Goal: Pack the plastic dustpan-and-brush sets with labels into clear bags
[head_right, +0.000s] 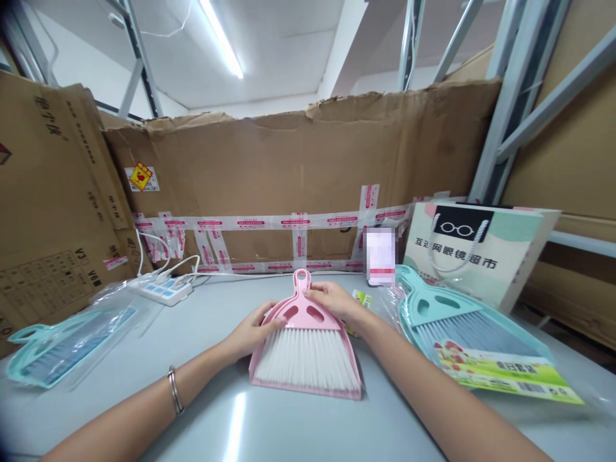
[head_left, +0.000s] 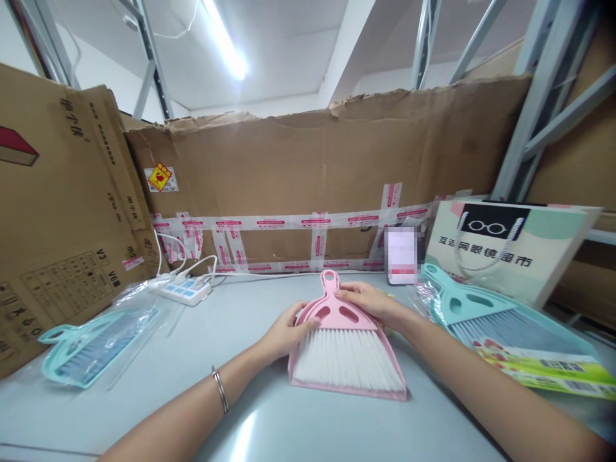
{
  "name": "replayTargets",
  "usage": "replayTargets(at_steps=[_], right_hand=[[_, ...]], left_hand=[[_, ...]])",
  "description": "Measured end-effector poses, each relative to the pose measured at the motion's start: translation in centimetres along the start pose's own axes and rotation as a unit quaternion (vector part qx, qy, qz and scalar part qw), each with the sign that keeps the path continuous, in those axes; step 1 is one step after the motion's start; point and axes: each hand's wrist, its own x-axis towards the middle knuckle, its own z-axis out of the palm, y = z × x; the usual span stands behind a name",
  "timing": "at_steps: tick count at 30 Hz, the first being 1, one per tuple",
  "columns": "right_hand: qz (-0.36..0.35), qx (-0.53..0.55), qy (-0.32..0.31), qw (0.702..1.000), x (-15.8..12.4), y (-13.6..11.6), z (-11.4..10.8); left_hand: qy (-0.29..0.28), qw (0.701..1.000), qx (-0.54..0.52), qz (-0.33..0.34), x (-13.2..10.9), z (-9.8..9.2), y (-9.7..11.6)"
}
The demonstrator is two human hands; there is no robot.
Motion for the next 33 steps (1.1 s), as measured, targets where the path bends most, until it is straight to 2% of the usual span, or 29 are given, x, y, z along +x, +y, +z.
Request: replayTargets(at_steps=[5, 9, 12, 18, 25, 29, 33], right_hand=[[-0.011, 0.012, 0.038, 0.999, 0.7, 0.5, 1.1], [-0.007, -0.004, 0.063, 0.998, 1.1, 0.2, 2.6], [-0.018, -0.011, 0.081, 0.997, 1.3, 0.1, 3.4], [-0.038, -0.031, 0.083, 0.995, 1.3, 0.8, 3.7], [-0.028, -0.045, 0.08, 0.995, 1.0, 0.4, 3.9], [-0.023, 0.003, 0.065, 0.998, 1.0, 0.3, 4.5], [-0.011, 0.027, 0.044, 0.999, 0.8, 0.4, 5.0]], left_hand=[[0.011, 0.999, 0.032, 0.007, 0.8, -0.6, 0.5], [0.049, 0.993, 0.106, 0.011, 2.2, -1.0, 0.9], [0.073, 0.99, 0.119, 0.013, 2.7, -1.1, 0.9], [0.085, 0.992, 0.088, 0.014, 2.4, -0.9, 0.7], [0.095, 0.994, 0.051, -0.028, 2.4, -1.1, 1.3], [0.151, 0.988, -0.024, -0.036, 2.6, -1.4, 1.5], [0.141, 0.983, -0.09, -0.075, 2.5, -1.7, 1.7]])
